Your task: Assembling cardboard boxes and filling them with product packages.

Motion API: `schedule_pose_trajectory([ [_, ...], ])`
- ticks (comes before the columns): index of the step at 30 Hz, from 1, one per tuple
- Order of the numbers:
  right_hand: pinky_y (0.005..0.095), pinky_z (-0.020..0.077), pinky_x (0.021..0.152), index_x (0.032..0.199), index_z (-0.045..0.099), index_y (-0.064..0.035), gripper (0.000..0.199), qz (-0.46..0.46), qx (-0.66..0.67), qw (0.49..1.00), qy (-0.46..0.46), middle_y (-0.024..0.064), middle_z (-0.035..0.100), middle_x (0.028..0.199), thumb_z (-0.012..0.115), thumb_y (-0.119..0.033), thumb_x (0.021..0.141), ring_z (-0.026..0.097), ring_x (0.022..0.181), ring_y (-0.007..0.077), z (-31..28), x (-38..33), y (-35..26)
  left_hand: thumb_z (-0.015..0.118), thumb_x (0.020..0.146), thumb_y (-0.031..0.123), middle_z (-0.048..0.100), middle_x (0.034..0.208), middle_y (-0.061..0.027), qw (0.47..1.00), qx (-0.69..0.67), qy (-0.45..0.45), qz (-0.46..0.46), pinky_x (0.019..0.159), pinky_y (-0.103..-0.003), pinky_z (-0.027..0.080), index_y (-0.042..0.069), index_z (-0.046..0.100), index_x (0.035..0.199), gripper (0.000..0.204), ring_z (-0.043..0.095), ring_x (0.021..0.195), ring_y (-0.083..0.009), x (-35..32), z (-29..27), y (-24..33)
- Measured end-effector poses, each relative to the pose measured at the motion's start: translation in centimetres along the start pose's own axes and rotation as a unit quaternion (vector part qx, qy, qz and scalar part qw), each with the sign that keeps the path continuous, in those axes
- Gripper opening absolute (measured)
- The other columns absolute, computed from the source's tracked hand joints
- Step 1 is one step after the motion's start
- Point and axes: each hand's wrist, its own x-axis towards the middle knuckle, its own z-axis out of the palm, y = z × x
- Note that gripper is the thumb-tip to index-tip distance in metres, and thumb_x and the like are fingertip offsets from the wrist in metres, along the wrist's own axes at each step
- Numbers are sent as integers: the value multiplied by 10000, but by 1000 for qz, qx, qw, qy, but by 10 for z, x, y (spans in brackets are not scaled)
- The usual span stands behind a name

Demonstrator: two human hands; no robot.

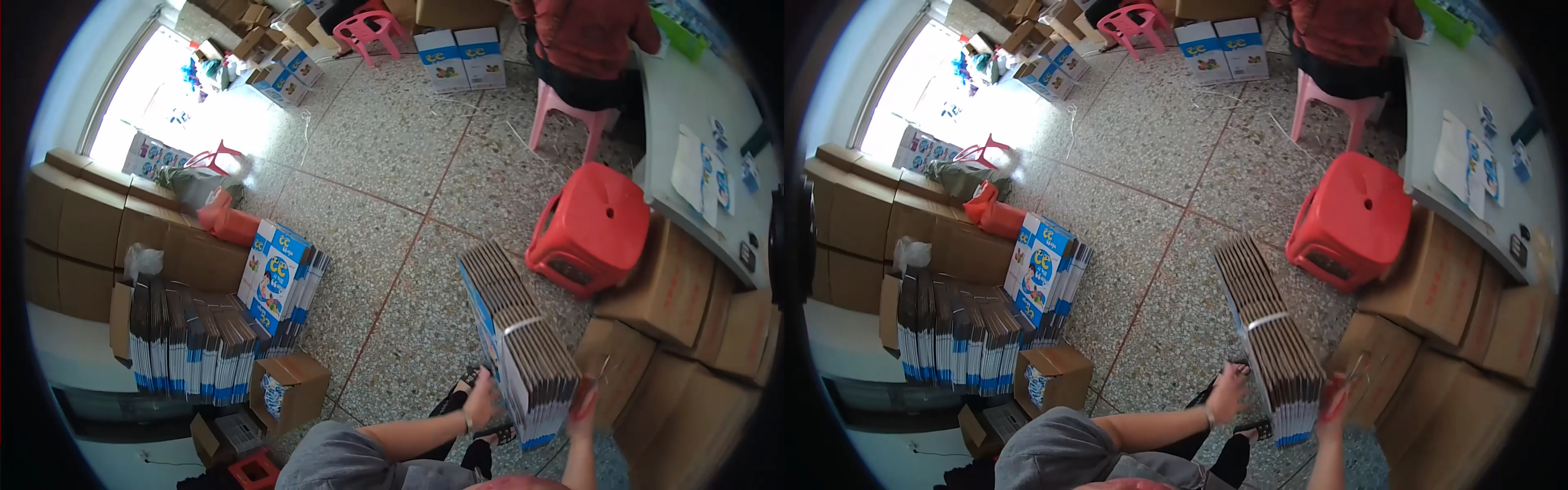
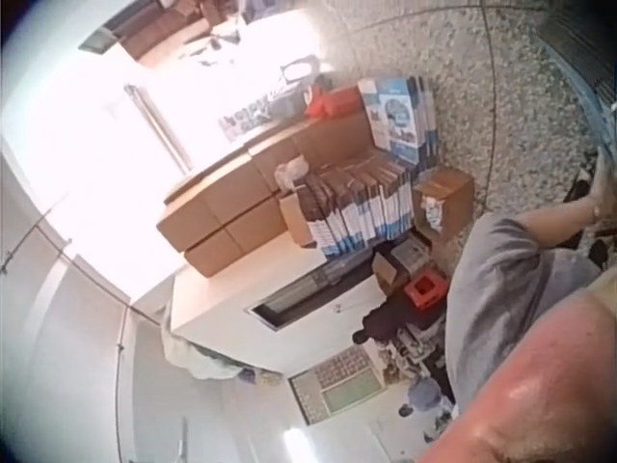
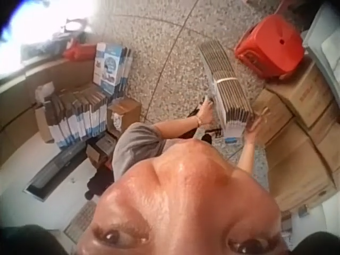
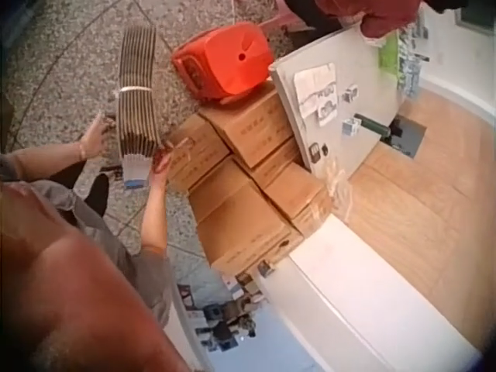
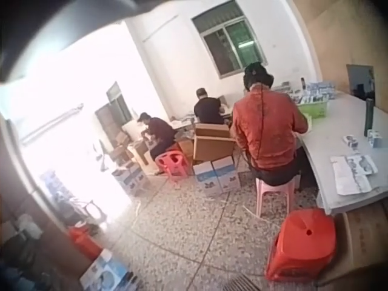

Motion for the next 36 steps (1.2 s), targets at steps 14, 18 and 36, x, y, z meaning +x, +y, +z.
schedule_pose_trajectory([
  [14, 334, 353, 1046, 1369, 396, -71, 531, 109, -118, 970, -185, 120, 499, 1340, 538, -372, 955, 456, 1256, 209, -4, -33, -3, 268, 883, 722, 576, 1224, -119, 984, -142, -36, 102, 911, -466, 489, 91, 512, 1277, 783, 564, 1097, -315, -5, 41, -79],
  [18, 332, 379, 1026, 1360, 404, -85, 496, 68, -134, 972, -179, 100, 512, 1333, 561, -314, 949, 496, 1220, 193, -5, -44, -27, 290, 905, 692, 579, 1209, -93, 970, -139, -146, 132, 867, -426, 515, 91, 498, 1286, 741, 585, 1038, -284, -16, 48, -80],
  [36, 361, 457, 904, 1331, 421, -79, 597, -18, -322, 930, 174, 172, 603, 1169, 685, -324, 854, 593, 1091, 299, -173, -97, 29, 559, 925, 431, 134, 1563, -84, 964, 258, -58, -1, 1112, -502, 200, 170, 88, 1518, 800, 173, 1421, -292, 58, 164, -164],
])
